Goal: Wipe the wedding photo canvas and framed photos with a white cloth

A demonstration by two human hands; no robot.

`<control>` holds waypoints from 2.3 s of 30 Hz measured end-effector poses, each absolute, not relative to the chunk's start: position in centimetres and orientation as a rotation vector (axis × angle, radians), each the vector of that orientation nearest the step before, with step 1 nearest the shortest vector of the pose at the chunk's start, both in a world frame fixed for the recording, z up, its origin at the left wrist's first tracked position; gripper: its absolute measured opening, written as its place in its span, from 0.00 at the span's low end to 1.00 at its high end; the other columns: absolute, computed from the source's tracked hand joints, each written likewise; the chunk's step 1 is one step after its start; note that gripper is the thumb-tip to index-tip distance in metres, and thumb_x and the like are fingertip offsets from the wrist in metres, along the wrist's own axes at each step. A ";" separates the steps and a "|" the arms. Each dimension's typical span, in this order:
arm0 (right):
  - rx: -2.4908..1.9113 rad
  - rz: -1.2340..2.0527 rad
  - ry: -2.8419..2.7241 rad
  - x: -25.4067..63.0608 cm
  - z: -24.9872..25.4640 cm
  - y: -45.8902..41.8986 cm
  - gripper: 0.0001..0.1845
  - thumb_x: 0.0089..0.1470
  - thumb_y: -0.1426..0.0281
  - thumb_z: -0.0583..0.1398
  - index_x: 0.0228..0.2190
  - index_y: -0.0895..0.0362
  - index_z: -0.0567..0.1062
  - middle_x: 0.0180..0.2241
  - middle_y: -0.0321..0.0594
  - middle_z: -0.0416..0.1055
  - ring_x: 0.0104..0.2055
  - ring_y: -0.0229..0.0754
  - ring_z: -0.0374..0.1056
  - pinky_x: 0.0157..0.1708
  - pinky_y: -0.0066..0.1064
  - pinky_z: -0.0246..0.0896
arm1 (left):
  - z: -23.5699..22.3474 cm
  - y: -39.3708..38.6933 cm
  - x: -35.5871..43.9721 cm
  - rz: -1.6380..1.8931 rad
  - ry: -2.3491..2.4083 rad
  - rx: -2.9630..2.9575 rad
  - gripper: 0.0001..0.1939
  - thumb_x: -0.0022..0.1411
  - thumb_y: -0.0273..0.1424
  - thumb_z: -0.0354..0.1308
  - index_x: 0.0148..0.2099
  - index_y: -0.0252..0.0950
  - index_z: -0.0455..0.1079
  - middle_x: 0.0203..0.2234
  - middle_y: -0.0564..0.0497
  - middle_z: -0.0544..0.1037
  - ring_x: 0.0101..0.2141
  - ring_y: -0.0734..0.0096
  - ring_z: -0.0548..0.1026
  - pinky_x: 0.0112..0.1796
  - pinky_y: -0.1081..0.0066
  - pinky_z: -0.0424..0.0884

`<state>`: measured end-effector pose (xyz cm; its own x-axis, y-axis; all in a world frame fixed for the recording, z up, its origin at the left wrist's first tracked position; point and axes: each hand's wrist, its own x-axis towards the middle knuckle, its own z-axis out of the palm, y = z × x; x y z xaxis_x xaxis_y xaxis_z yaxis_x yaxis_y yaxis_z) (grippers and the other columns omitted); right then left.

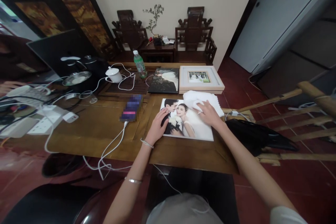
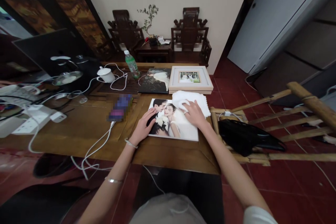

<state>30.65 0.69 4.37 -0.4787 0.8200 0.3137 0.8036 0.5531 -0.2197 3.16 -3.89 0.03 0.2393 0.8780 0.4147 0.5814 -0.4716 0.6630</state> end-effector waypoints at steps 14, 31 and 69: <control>-1.070 0.152 -2.489 30.0 4.5 -15.2 0.16 0.37 0.85 0.51 0.27 0.57 0.71 0.57 0.50 0.64 0.66 0.57 0.45 0.60 0.66 0.38 | 0.7 -4.3 3.4 1.044 1.370 2.146 0.20 0.68 0.32 0.47 0.59 0.35 0.63 0.61 0.42 0.63 0.63 0.63 0.57 0.62 0.56 0.54; -1.357 0.078 -2.344 30.2 3.9 -0.8 0.16 0.56 0.75 0.52 0.44 0.60 0.73 0.54 0.55 0.67 0.60 0.56 0.58 0.60 0.59 0.42 | 0.4 -4.0 3.2 1.065 1.360 2.160 0.20 0.67 0.33 0.47 0.58 0.33 0.65 0.60 0.41 0.64 0.62 0.63 0.59 0.61 0.56 0.55; -1.171 0.160 -2.451 29.1 4.2 -13.7 0.18 0.41 0.83 0.53 0.33 0.57 0.73 0.57 0.51 0.64 0.65 0.58 0.47 0.59 0.67 0.35 | 0.5 -4.2 3.2 1.051 1.348 2.165 0.20 0.68 0.33 0.46 0.60 0.38 0.63 0.61 0.45 0.63 0.62 0.63 0.57 0.62 0.55 0.54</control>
